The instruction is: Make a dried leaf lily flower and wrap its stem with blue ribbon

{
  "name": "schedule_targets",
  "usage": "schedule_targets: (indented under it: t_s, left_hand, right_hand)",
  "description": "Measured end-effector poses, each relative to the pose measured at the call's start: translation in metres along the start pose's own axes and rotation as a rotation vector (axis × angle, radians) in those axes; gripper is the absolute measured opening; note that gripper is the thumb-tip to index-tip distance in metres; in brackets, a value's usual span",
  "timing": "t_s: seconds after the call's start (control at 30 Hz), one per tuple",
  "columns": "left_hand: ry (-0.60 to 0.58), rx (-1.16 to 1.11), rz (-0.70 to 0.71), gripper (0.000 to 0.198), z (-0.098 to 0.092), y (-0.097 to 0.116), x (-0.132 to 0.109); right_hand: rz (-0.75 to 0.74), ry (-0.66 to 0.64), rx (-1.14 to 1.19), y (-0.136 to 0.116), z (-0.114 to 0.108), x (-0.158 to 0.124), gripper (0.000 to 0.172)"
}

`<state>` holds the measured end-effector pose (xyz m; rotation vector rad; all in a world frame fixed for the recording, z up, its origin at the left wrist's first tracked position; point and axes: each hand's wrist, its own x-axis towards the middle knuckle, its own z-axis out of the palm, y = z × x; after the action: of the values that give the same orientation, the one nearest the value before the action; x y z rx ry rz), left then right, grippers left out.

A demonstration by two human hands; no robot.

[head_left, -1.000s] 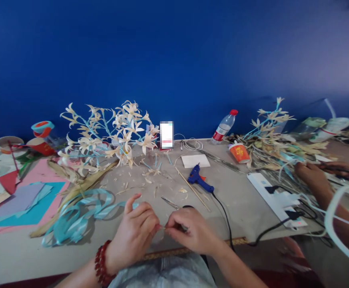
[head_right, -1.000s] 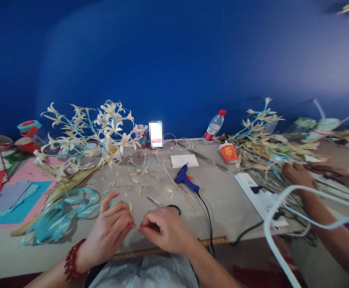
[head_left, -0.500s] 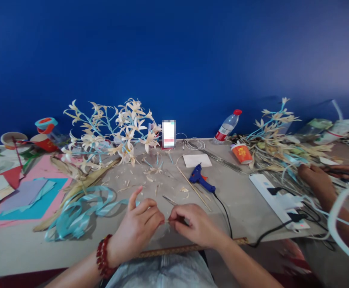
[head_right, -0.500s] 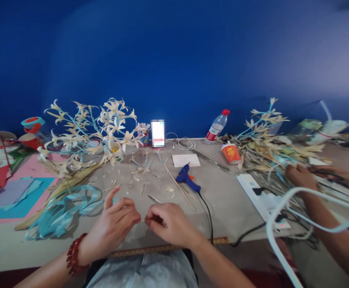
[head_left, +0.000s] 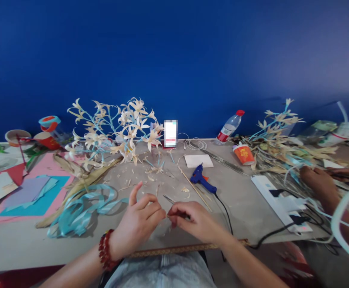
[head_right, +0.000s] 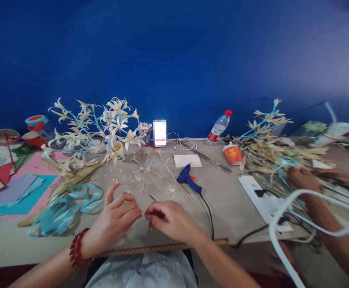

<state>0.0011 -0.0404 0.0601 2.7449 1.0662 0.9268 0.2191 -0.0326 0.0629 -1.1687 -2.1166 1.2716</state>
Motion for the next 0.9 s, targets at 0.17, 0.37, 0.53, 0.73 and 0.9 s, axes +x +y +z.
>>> schedule_targets:
  t_s: [0.17,0.37,0.53,0.73,0.9]
  left_hand:
    - [0.042,-0.003,0.032,0.019,-0.003,-0.001,0.003]
    - [-0.035,-0.036,0.004,0.023,-0.006,0.002,0.008]
    - [-0.025,-0.049,-0.037,0.024,-0.003,0.002,0.005]
    - [0.047,-0.052,-0.001,0.02,-0.01,0.003,0.005]
    - [0.078,-0.075,-0.014,0.018,-0.009,0.004,0.002]
  right_hand:
    - [0.008,-0.11,0.156,0.005,-0.004,0.003,0.02]
    - [-0.016,0.081,-0.096,0.007,0.006,0.004,0.011]
    - [-0.038,0.167,-0.273,0.004,0.005,0.0,0.009]
    - [0.071,-0.122,0.288,0.008,-0.002,-0.004,0.025]
    - [0.084,-0.059,0.275,0.003,0.003,-0.003,0.011]
